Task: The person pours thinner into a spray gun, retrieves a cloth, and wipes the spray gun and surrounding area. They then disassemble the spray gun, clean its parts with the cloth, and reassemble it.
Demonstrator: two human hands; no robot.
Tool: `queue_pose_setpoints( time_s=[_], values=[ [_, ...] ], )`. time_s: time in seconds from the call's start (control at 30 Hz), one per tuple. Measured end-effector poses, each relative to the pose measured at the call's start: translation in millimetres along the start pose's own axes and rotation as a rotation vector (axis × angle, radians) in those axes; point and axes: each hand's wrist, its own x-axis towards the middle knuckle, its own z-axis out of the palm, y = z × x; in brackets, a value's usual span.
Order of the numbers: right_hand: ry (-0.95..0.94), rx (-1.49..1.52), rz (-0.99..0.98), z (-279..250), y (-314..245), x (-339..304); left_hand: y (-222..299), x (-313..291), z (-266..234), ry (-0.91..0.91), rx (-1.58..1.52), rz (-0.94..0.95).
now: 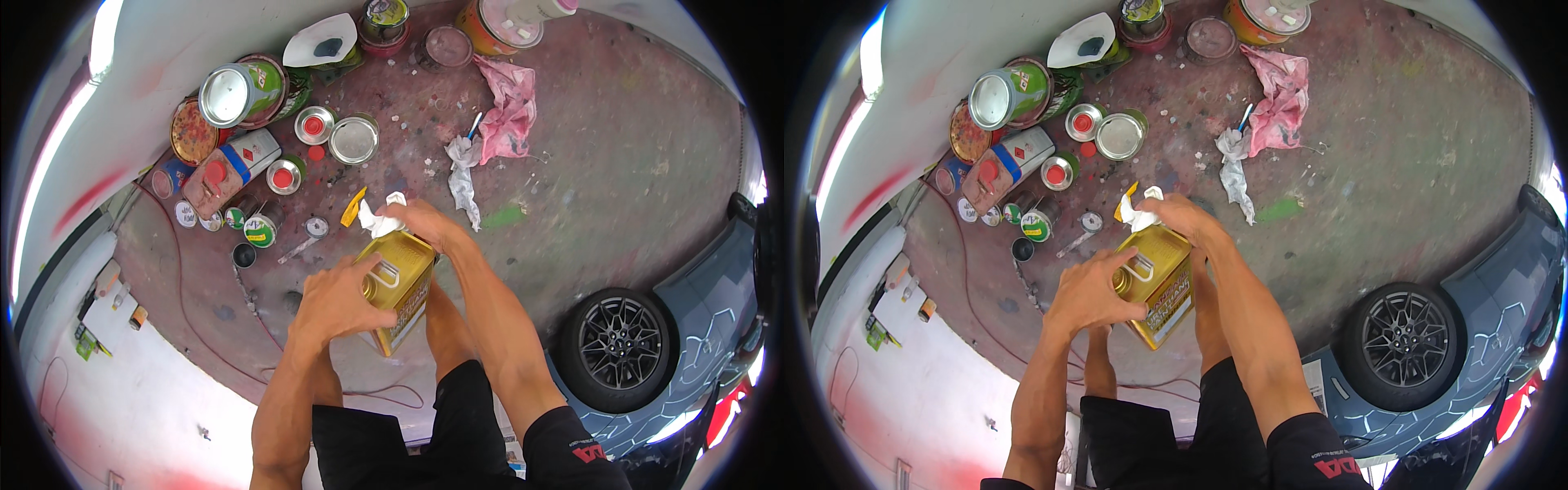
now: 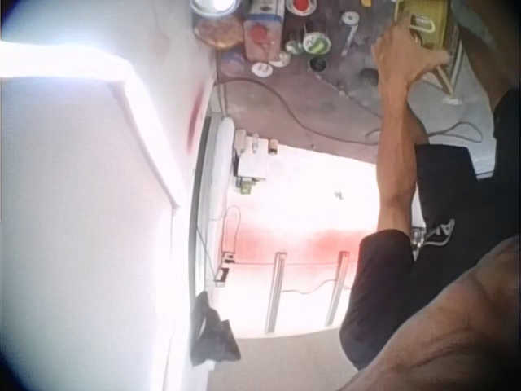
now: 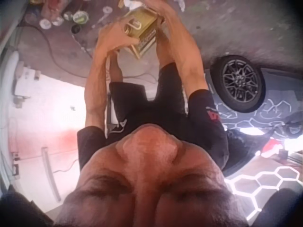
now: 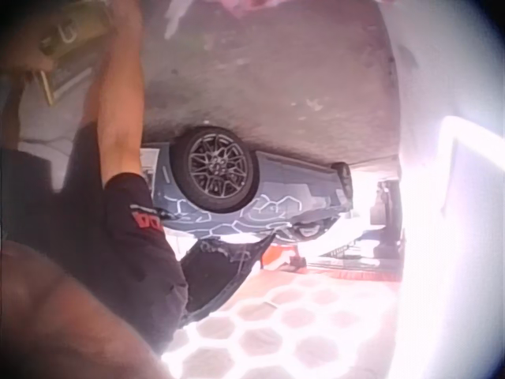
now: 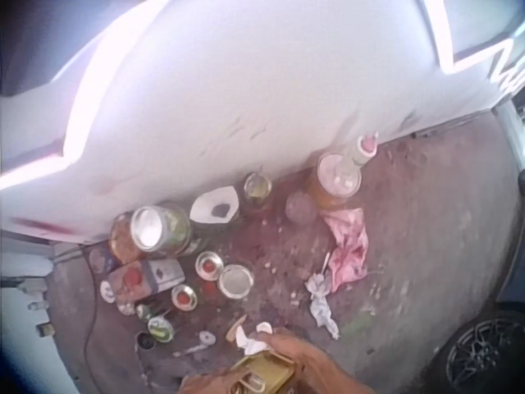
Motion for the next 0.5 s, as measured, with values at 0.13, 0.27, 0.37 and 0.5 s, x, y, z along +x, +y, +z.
queue_pose_setpoints(
  time_s=[0.13,0.27,0.37,0.5],
  values=[
    [0.082,0.015,-0.153,-23,-23,-15,13,13,9,0.131,0.041,0.085],
    [0.285,0.431,-0.461,-51,-56,-31,31,46,29,0.336,0.047,0.039],
    [0.428,0.546,-0.726,-81,-74,-50,41,88,40,0.509,-0.045,-0.009],
    [0.500,0.622,-0.840,-114,-71,-86,55,151,44,0.769,-0.239,-0.029]
  ],
)
